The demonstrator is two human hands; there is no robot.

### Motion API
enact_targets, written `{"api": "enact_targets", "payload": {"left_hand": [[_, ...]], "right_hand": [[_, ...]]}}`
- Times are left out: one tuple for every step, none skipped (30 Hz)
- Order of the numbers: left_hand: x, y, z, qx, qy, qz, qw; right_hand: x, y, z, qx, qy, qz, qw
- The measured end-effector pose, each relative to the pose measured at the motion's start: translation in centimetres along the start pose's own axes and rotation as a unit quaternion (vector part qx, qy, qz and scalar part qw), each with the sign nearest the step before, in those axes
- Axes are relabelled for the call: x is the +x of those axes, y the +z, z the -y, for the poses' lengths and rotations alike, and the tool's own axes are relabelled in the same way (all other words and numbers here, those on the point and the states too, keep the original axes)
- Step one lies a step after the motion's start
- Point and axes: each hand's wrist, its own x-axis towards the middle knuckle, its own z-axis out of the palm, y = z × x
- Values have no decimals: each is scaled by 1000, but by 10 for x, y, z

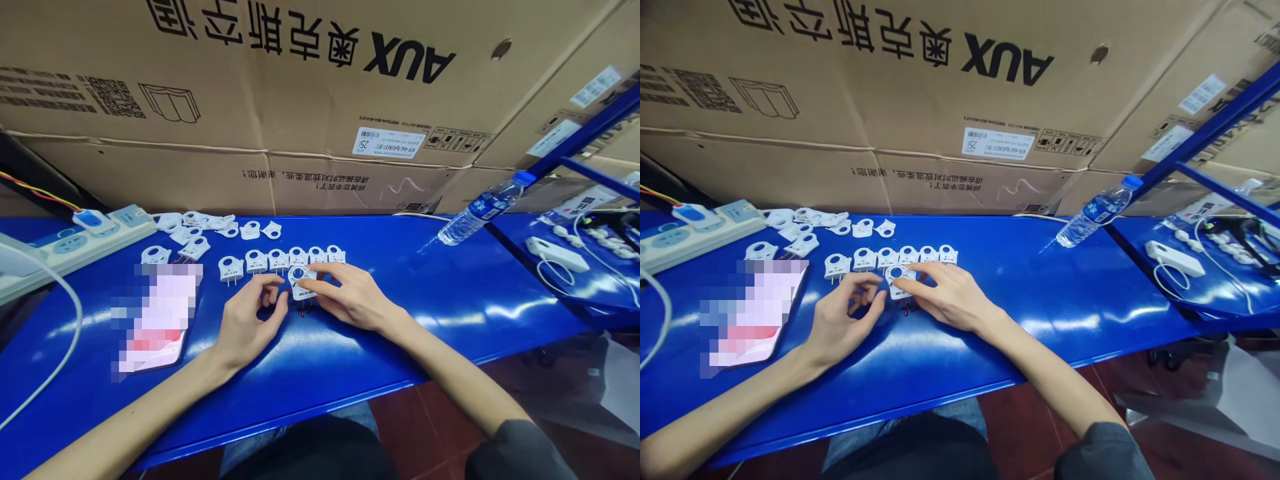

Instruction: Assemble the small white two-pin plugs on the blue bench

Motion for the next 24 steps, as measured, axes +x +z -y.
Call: {"api": "enact_targets", "payload": {"left_hand": [[0, 0, 0, 0, 2, -3, 1000], [0, 0, 0, 1, 7, -5, 1000], [0, 0, 0, 2, 10, -7, 1000], [0, 0, -1, 5, 13, -7, 1000], [0, 0, -1, 8, 16, -7, 1000], [0, 0, -1, 10, 17, -8, 1000], [0, 0, -1, 11, 17, -7, 1000], [0, 0, -1, 12, 15, -5, 1000], [0, 0, -1, 13, 13, -3, 1000], [-1, 0, 0, 14, 12, -1, 1000], [-1, 0, 0, 15, 10, 1, 1000], [-2, 0, 1, 18, 9, 3, 1000], [-2, 0, 2, 21, 8, 8, 1000], [-2, 0, 3, 23, 8, 13, 1000], [-2, 0, 3, 26, 8, 20, 999], [-2, 0, 3, 28, 10, 28, 999], [-2, 0, 3, 31, 14, 34, 999], [-2, 0, 3, 34, 20, 40, 998], [-1, 0, 2, 39, 26, 44, 998], [-1, -1, 2, 44, 31, 47, 997], [-1, -1, 1, 48, 36, 52, 997], [-1, -1, 1, 53, 40, 56, 996], [-1, -1, 1, 57, 44, 59, 996], [-1, -1, 1, 60, 49, 62, 995]], "right_hand": [[0, 0, 0, 0, 2, 2, 1000], [-1, 0, 0, -1, 4, 4, 1000], [-1, -1, 0, -2, 5, 7, 1000], [-1, -1, 0, -2, 5, 9, 1000], [-1, -1, 0, -2, 4, 10, 1000], [-1, -1, 0, -2, 3, 10, 1000], [-1, -1, 0, -1, 2, 10, 1000], [-1, -1, 0, 0, 2, 11, 1000], [-1, -1, 0, 1, 3, 12, 1000], [-1, -1, -1, 2, 4, 13, 1000], [-1, -1, -1, 3, 6, 14, 1000], [-1, -1, -1, 3, 10, 15, 1000], [-2, -2, -2, 3, 17, 16, 1000], [-2, -2, -3, 3, 25, 17, 1000], [-2, -3, -5, 3, 37, 18, 999], [-2, -4, -7, 3, 52, 19, 998], [-2, -6, -11, 2, 69, 19, 997], [-2, -7, -14, 2, 88, 17, 996], [-3, -9, -19, 3, 107, 13, 994], [-3, -11, -24, 3, 127, 7, 992], [-4, -13, -29, 3, 143, 3, 990], [-5, -15, -35, 1, 159, 3, 987], [-6, -17, -42, -8, 179, 8, 984], [-8, -18, -48, -19, 199, 20, 980]]}}
